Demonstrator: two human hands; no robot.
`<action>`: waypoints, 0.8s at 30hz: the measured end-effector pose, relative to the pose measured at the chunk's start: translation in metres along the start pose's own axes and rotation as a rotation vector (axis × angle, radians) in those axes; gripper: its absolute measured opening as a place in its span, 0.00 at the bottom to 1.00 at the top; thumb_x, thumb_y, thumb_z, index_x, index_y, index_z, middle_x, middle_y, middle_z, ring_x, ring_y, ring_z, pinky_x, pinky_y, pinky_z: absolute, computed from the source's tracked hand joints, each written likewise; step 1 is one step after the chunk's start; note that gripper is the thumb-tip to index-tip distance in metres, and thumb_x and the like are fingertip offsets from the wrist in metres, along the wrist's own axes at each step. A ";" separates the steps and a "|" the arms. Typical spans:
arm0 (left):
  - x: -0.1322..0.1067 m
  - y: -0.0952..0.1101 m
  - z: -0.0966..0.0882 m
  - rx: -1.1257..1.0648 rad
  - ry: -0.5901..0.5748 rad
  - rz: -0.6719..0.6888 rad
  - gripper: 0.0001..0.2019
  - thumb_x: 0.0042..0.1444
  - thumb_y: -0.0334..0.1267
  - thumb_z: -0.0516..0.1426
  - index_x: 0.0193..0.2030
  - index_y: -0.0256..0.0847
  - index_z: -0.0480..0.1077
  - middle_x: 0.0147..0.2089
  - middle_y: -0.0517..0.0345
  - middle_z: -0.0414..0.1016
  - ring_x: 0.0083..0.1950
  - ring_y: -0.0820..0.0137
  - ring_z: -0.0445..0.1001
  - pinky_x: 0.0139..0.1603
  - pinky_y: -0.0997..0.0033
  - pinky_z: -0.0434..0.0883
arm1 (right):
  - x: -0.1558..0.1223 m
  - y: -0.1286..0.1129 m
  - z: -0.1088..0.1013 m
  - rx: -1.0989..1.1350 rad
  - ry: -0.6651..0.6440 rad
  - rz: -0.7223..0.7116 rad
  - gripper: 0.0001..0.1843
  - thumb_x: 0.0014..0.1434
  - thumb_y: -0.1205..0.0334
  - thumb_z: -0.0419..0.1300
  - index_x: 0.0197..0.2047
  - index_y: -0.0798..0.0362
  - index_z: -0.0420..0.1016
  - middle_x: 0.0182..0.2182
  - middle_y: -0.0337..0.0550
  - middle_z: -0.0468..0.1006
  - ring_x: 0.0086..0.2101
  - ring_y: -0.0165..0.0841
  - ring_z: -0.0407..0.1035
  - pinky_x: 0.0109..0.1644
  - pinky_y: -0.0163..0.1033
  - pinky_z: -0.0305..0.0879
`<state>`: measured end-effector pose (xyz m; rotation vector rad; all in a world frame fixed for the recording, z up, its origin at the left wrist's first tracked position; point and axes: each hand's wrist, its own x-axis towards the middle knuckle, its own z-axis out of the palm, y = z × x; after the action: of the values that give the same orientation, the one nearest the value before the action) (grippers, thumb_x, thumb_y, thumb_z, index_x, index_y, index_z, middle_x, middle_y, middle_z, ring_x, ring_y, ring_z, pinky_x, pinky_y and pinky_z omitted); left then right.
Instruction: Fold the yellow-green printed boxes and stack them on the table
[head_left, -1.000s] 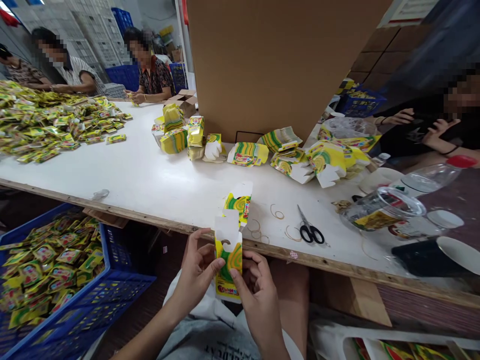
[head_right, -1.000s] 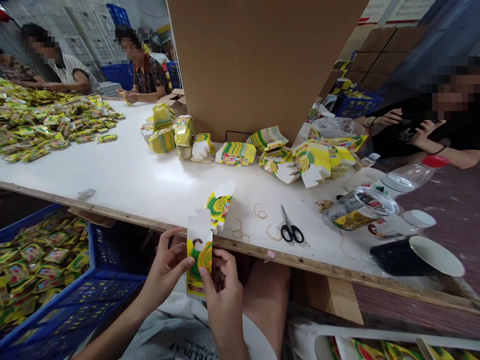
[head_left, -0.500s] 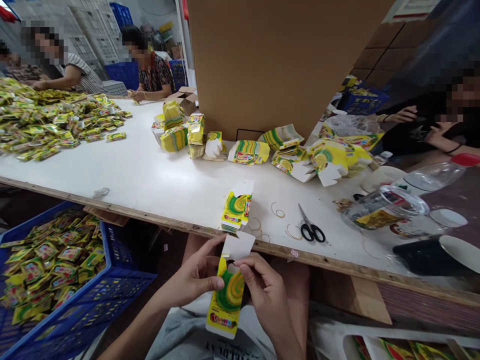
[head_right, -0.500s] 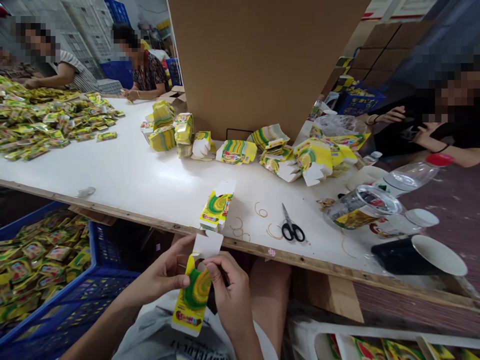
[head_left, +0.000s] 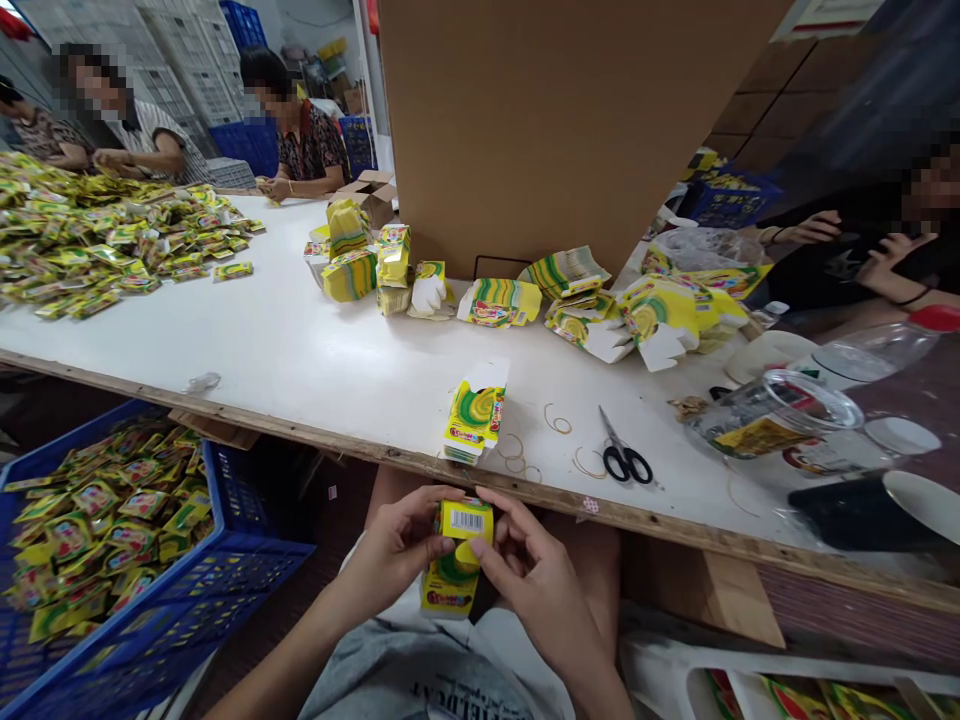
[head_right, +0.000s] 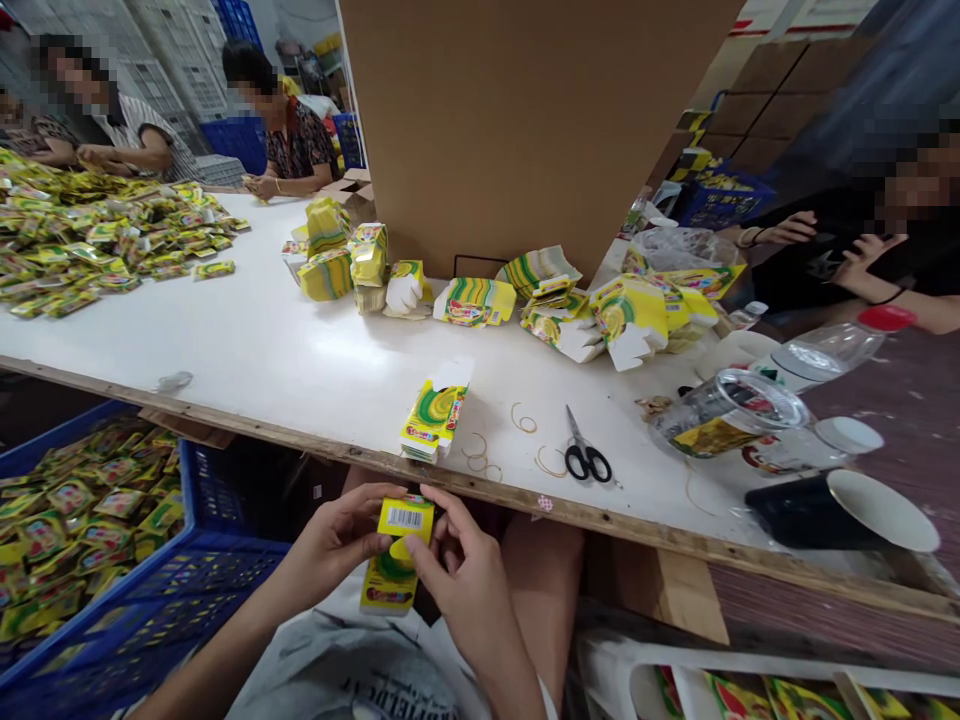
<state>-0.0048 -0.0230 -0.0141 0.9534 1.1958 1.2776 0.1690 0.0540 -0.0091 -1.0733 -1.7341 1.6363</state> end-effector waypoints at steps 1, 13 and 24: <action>-0.001 0.001 0.000 -0.001 -0.013 -0.004 0.20 0.58 0.36 0.62 0.58 0.43 0.69 0.53 0.47 0.78 0.54 0.59 0.76 0.54 0.62 0.71 | 0.000 -0.001 0.001 -0.019 -0.009 -0.004 0.23 0.56 0.56 0.64 0.55 0.51 0.74 0.25 0.34 0.68 0.26 0.30 0.63 0.28 0.31 0.63; 0.000 0.007 0.001 -0.090 -0.087 -0.003 0.21 0.61 0.36 0.60 0.61 0.42 0.65 0.54 0.46 0.78 0.55 0.60 0.76 0.55 0.62 0.70 | 0.003 0.002 0.011 -0.341 0.059 -0.061 0.19 0.55 0.61 0.60 0.51 0.48 0.71 0.24 0.33 0.71 0.25 0.32 0.66 0.29 0.33 0.63; 0.002 0.004 0.001 -0.030 -0.031 0.010 0.21 0.60 0.34 0.60 0.60 0.43 0.67 0.55 0.49 0.78 0.56 0.62 0.75 0.57 0.64 0.69 | 0.010 0.005 0.023 -0.418 0.176 -0.057 0.19 0.53 0.61 0.59 0.50 0.51 0.70 0.23 0.34 0.73 0.22 0.32 0.66 0.27 0.34 0.61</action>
<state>-0.0047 -0.0207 -0.0103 0.9551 1.1461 1.2814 0.1456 0.0485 -0.0183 -1.2960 -2.0133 1.1296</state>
